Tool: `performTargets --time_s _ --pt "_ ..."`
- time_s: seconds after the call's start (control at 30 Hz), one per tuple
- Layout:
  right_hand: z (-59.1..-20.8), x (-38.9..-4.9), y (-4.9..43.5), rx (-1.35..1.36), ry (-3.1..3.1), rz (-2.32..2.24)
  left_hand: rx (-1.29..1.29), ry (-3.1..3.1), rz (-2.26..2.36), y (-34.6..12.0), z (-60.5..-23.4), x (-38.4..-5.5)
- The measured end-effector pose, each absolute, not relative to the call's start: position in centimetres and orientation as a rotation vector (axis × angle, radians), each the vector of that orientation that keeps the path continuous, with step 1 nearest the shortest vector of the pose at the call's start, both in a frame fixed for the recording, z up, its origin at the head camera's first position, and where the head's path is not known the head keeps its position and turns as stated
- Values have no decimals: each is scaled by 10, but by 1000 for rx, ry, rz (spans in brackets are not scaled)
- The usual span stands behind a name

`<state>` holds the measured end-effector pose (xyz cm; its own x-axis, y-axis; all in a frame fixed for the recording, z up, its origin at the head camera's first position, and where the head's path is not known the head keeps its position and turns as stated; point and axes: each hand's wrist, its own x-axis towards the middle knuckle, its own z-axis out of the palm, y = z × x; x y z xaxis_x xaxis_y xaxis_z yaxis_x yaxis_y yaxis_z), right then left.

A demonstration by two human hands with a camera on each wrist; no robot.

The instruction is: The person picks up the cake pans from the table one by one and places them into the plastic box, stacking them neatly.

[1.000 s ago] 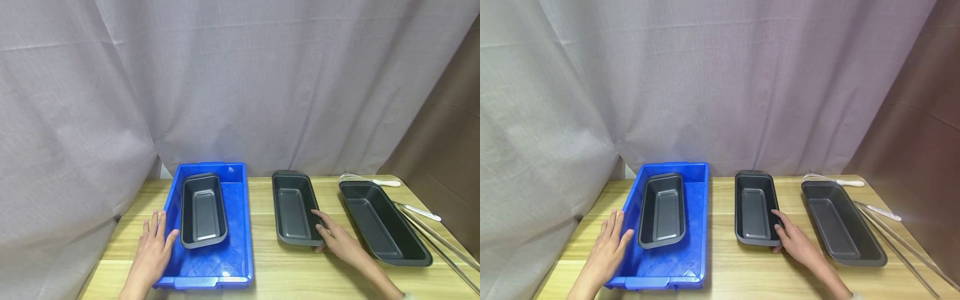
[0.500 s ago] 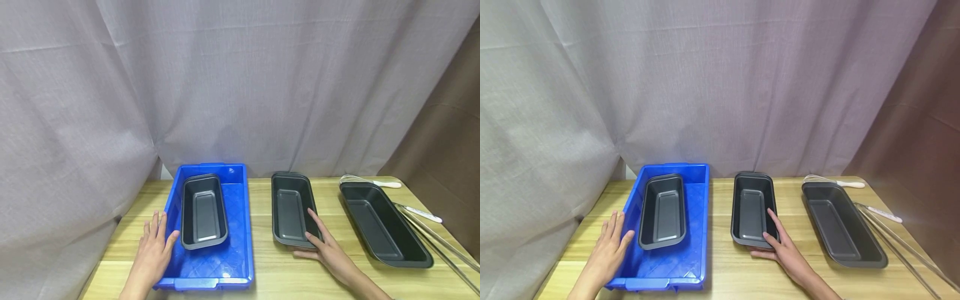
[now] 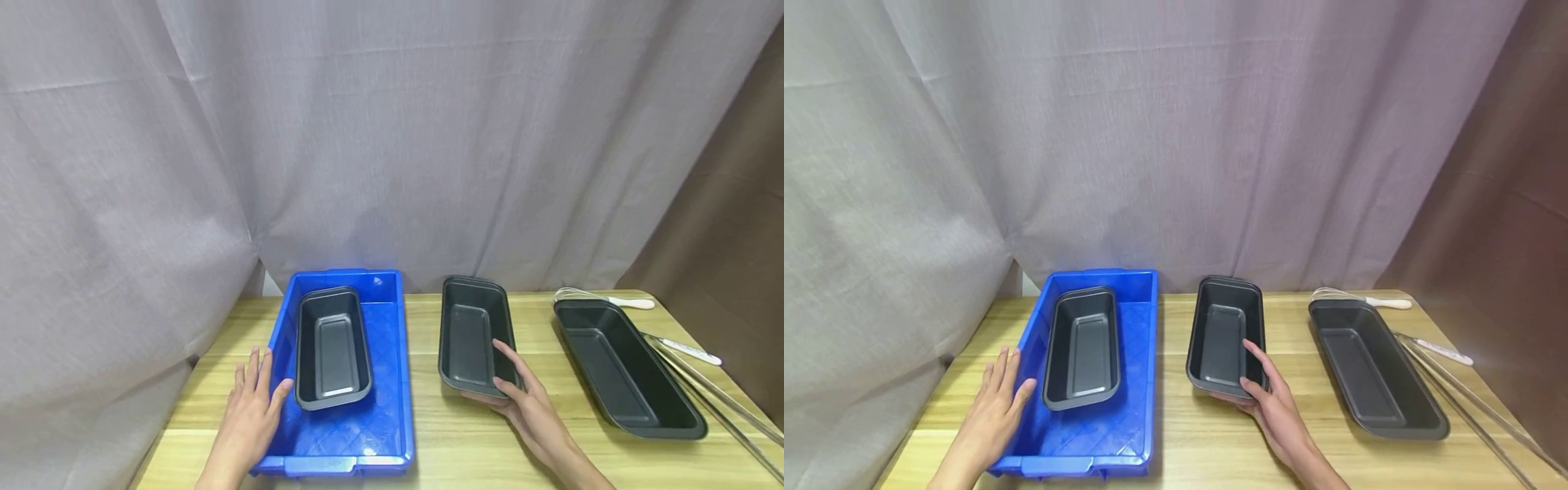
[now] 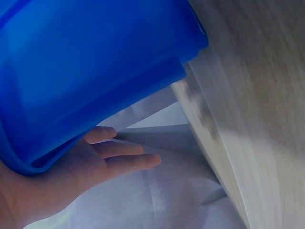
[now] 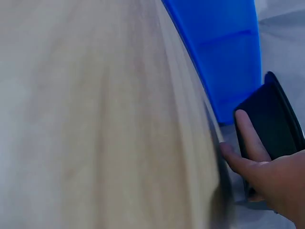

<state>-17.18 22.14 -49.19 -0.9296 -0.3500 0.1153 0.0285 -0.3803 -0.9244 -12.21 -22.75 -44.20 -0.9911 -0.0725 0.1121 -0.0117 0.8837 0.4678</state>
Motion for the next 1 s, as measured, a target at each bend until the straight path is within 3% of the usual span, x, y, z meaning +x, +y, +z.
performTargets --time_s 0.2,1.0 --pt "-470 -167 206 -237 1972 -2211 59 -2908 -724 -227 -443 -121" --pt "-421 -160 195 -446 1945 -2112 112 -2958 -651 -225 -439 -119"
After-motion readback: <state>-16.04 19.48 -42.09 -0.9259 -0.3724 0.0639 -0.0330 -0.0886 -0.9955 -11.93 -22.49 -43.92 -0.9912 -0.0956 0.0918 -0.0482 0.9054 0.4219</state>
